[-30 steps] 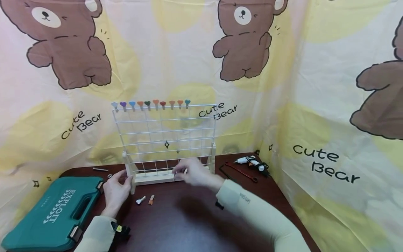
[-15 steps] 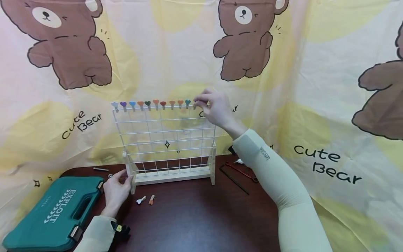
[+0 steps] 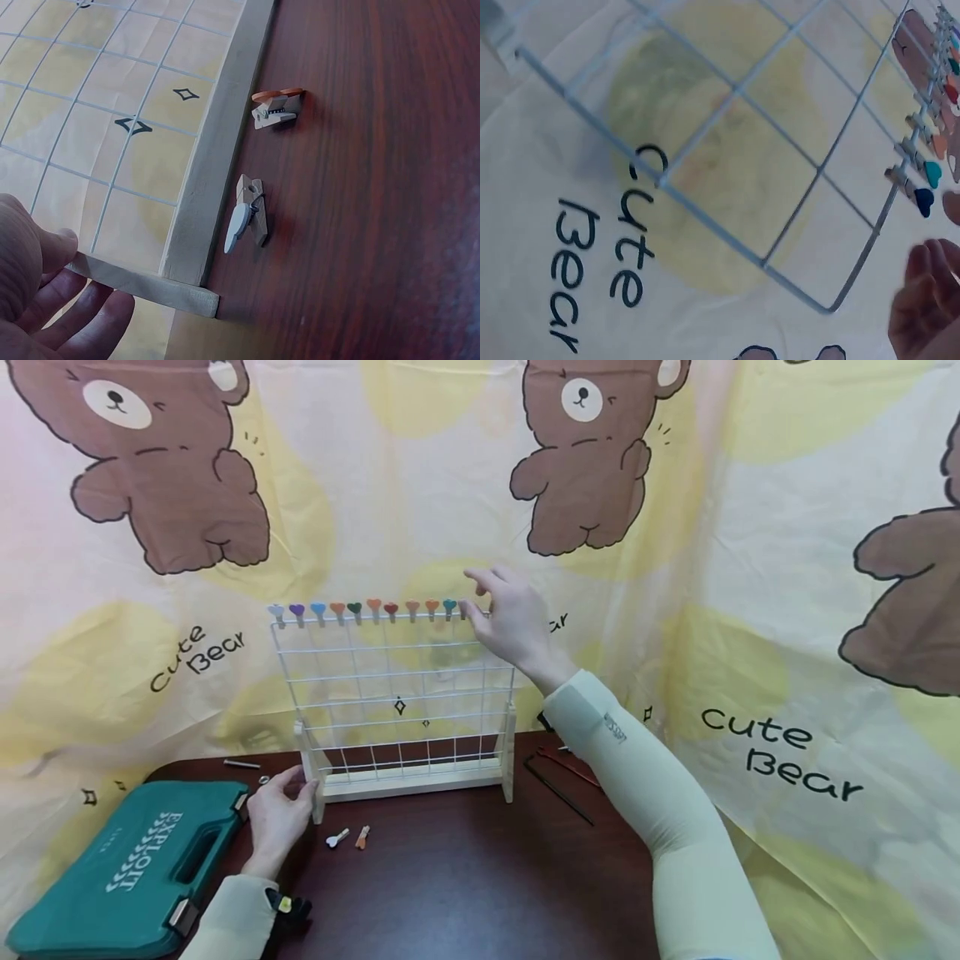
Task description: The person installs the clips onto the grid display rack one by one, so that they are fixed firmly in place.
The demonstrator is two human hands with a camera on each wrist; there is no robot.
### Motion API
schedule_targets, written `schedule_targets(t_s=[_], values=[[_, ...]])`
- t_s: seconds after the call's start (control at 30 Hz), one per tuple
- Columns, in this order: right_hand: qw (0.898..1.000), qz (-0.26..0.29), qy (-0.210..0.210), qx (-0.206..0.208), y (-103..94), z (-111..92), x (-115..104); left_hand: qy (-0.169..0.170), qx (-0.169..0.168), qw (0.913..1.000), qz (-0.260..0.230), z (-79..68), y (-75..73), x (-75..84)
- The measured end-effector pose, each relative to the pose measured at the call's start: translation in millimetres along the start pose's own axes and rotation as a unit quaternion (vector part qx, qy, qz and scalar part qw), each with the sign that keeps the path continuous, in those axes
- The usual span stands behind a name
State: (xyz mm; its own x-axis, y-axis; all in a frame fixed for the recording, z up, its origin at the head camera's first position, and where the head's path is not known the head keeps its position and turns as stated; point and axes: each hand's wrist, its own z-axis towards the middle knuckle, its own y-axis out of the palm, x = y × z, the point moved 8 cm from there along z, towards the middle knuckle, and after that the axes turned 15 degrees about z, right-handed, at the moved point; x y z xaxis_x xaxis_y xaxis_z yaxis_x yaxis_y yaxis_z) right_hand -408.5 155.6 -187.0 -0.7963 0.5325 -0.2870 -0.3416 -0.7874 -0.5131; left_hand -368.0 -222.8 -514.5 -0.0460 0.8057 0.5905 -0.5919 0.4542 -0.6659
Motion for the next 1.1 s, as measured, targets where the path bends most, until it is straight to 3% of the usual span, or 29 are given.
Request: schedule_targets(t_s=[0.1,0.2,0.3,0.43,0.53,0.63,0.83,0.97,1.1], values=[[0.996,0.04,-0.037,0.068,-0.4,-21,-10,0.003,0.002,1.0,-0.001,0.6,-0.7,-0.1],[0.99,0.106,-0.072,0.064,20.7,-47,-19,0.007,0.003,1.0,0.0,0.4,-2.1,0.9],[0.987,0.153,-0.057,-0.002,62.5,-76,-22,0.004,-0.001,1.0,0.003,0.7,-3.2,1.3],[0.977,0.148,0.005,-0.152,137.7,-120,-21,-0.004,-0.008,0.9999,0.005,1.7,-3.4,1.4],[0.956,0.116,0.022,-0.268,193.2,-159,-22,-0.009,-0.014,0.9998,0.006,1.4,-2.6,1.6],[0.932,0.088,0.005,-0.351,239.0,-192,-27,-0.011,-0.016,0.9998,0.004,0.8,-1.8,1.3],[0.898,0.079,-0.065,-0.429,300.4,-231,-43,-0.007,-0.008,0.9999,0.006,1.5,1.0,-0.7],[0.887,0.064,-0.075,-0.452,319.3,-242,-45,-0.014,-0.019,0.9996,0.017,0.5,4.3,-2.7],[0.882,0.0,-0.105,-0.459,326.3,-244,-49,-0.013,-0.017,0.9996,0.021,1.3,2.2,-2.0]])
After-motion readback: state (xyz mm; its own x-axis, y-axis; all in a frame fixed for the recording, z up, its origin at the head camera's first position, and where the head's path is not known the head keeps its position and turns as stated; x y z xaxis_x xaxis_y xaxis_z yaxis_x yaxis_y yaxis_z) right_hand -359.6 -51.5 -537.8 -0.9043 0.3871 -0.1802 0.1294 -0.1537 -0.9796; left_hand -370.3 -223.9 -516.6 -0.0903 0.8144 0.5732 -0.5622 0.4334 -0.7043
